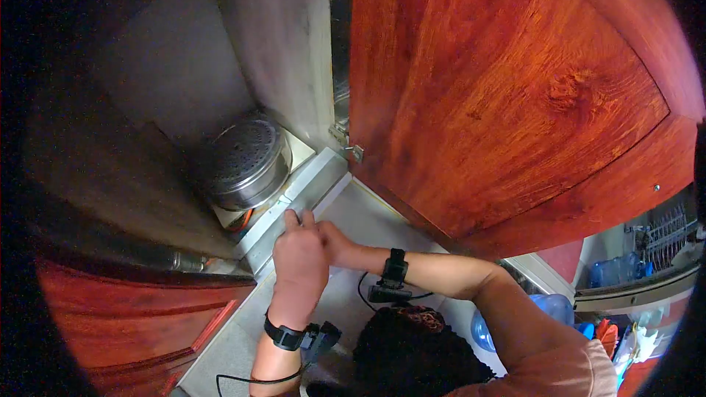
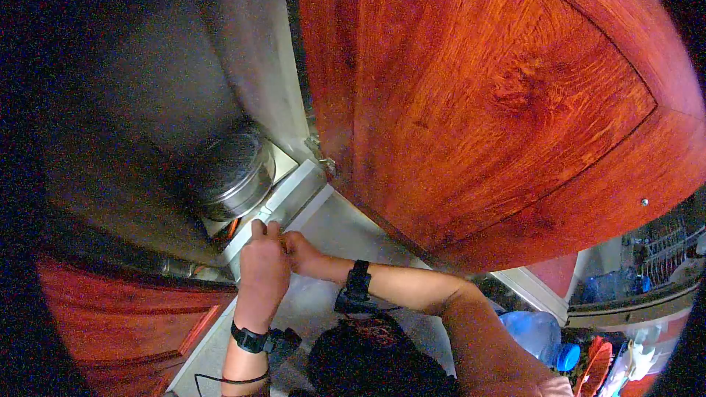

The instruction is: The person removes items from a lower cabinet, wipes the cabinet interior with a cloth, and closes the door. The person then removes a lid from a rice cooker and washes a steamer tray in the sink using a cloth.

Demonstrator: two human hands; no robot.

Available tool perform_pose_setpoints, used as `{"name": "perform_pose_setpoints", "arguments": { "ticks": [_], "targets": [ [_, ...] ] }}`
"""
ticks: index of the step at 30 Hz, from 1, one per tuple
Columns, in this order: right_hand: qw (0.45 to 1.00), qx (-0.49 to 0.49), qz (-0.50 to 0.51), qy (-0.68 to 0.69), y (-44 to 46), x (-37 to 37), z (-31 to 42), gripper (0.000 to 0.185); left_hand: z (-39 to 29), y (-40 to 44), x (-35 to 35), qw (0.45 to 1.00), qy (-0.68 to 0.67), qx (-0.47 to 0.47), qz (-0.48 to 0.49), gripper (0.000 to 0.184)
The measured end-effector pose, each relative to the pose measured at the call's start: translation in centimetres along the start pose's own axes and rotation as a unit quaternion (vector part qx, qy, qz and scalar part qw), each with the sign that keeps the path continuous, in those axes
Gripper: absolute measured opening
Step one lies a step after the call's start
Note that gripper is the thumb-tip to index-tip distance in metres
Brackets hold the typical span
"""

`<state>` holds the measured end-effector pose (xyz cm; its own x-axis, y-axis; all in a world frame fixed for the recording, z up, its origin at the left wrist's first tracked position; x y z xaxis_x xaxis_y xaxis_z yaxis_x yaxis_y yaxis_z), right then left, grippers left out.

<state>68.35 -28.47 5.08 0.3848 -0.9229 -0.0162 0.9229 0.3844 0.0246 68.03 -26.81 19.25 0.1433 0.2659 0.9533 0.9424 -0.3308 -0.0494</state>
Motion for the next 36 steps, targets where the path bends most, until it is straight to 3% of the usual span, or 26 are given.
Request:
{"name": "perform_pose_setpoints", "arguments": {
  "ticks": [4,5,7,8,10,13,16,17,20,21,24,25,29,31,35,36],
  "targets": [
    [0.999,0.024,-0.02,-0.043,0.3,-1.0,1.1,0.012,1.3,-0.6,1.6,0.996,0.067,0.039,0.035,0.026],
    [1.0,-0.002,-0.014,0.026,0.5,-1.2,0.8,0.013,2.0,-0.8,1.8,0.996,0.067,0.038,0.045,0.028],
    [0.985,-0.055,-0.001,0.162,0.7,-1.5,0.2,0.018,4.7,-0.3,0.5,0.997,-0.071,0.002,-0.04,0.035],
    [0.985,-0.063,0.019,0.157,0.7,-1.6,0.0,0.019,6.4,-0.1,-0.7,0.987,-0.139,-0.017,-0.083,0.038],
    [0.984,-0.077,0.058,0.147,0.6,-1.4,-0.9,0.023,10.8,0.2,-6.9,0.902,-0.421,0.093,0.026,0.031],
    [0.98,-0.092,0.098,0.147,0.2,-1.2,-1.1,0.021,11.8,-0.5,-12.5,0.679,-0.708,0.159,0.114,0.033],
    [0.977,-0.034,0.205,-0.058,0.2,-1.5,-0.3,0.016,13.0,-1.2,-13.6,0.744,-0.639,0.15,0.125,0.033],
    [0.984,0.03,0.153,-0.086,0.5,-1.6,0.6,0.011,13.5,-1.4,-15.5,0.714,-0.669,0.153,0.141,0.024],
    [0.955,0.127,0.123,-0.238,0.3,-2.7,3.2,0.015,14.2,-1.3,-15.3,0.855,-0.493,0.034,0.161,0.02],
    [0.946,0.125,0.111,-0.278,0.2,-3.3,3.8,0.018,14.2,-1.6,-14.4,0.862,-0.489,0.028,0.129,0.026],
    [0.913,0.133,0.058,-0.38,0.0,-4.9,4.6,0.024,13.4,-3.7,-14.0,0.788,-0.56,0.081,0.243,0.038],
    [0.903,0.143,0.028,-0.403,0.0,-5.0,3.9,0.025,13.6,-3.9,-14.4,0.787,-0.56,0.071,0.25,0.036],
    [0.825,0.261,-0.049,-0.5,-1.4,-4.9,7.4,0.015,16.3,-3.9,-15.5,0.88,-0.463,0.051,0.091,0.026],
    [0.801,0.242,-0.027,-0.548,-1.2,-4.9,6.2,0.014,16.8,-4.0,-13.3,0.925,-0.372,0.069,0.023,0.02],
    [0.784,0.189,0.014,-0.591,-1.1,-3.6,2.4,0.012,16.0,-3.1,-8.1,0.961,-0.196,-0.02,-0.194,0.01],
    [0.795,0.183,0.0,-0.579,-1.2,-2.9,1.8,0.009,16.9,-2.8,-8.2,0.969,-0.163,0.005,-0.188,0.01]
  ]
}}
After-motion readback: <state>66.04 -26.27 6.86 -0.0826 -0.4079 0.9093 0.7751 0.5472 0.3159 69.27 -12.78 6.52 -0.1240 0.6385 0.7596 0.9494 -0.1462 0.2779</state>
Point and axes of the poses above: each hand's wrist, its own y-axis towards the middle knuckle, its own x-axis out of the back of the hand, z = x × y, the point moved 10 cm from there along y, towards the middle knuckle
